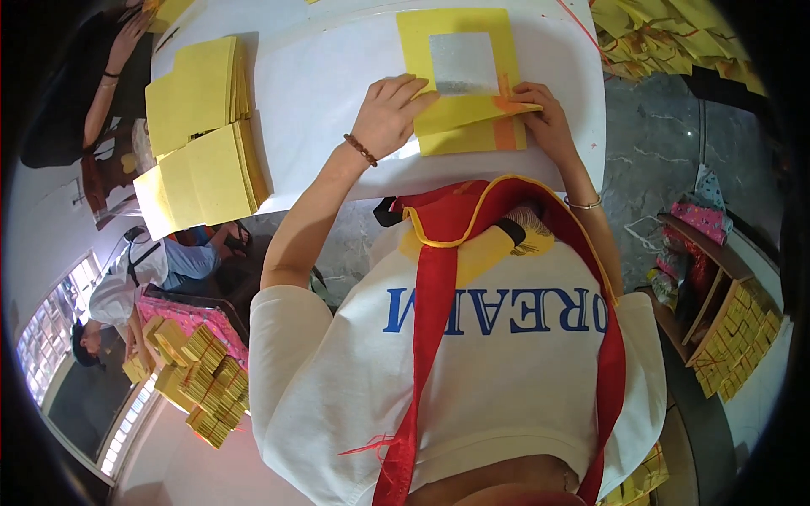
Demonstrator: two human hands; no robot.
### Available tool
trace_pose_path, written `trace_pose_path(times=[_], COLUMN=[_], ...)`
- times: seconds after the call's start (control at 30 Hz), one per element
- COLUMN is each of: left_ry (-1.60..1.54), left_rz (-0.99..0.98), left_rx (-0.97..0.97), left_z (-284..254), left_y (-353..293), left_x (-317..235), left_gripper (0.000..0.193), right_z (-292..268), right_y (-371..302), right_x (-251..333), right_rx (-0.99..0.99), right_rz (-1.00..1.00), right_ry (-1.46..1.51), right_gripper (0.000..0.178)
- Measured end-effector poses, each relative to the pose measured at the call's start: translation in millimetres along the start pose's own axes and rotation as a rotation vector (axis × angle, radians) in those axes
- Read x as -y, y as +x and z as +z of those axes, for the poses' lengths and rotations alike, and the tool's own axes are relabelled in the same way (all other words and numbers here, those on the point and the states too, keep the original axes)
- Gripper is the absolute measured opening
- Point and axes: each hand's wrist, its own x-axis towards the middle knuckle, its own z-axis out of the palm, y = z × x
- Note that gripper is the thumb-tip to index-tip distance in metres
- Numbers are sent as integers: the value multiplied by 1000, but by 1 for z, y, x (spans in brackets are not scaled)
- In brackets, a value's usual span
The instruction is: Folding and stacking yellow joss paper sheets on a table.
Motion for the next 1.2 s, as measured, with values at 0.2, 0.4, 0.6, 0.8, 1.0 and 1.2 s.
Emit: trace_pose_path(times=[0.2, 0.4, 0.6, 0.8, 1.0, 1.2], left_ry=[-81, -159, -414, -566, -550, -632], left_rz=[-21, -55, -483, -780, -876, -927], left_rx=[-67, -66, -109, -31, -19, -24], left_z=[8, -5, -1, 8, 20, 21], left_y=[-2, 1, 10, 31, 38, 43], left_x=[11, 5, -5, 9, 14, 20], left_gripper=[38, 30, 19, 20, 21, 23], right_z=[1, -9, 0, 17, 20, 28], right_y=[2, 20, 25, 35, 35, 40], right_x=[14, 32, 46, 41, 32, 26], right_rx=[-91, 155, 120, -116, -84, -206], right_rz=[-135, -214, 356, 371, 339, 394], right_ry=[-325, -313, -30, 51, -162, -53], right_gripper=[32, 27, 28, 39, 45, 40])
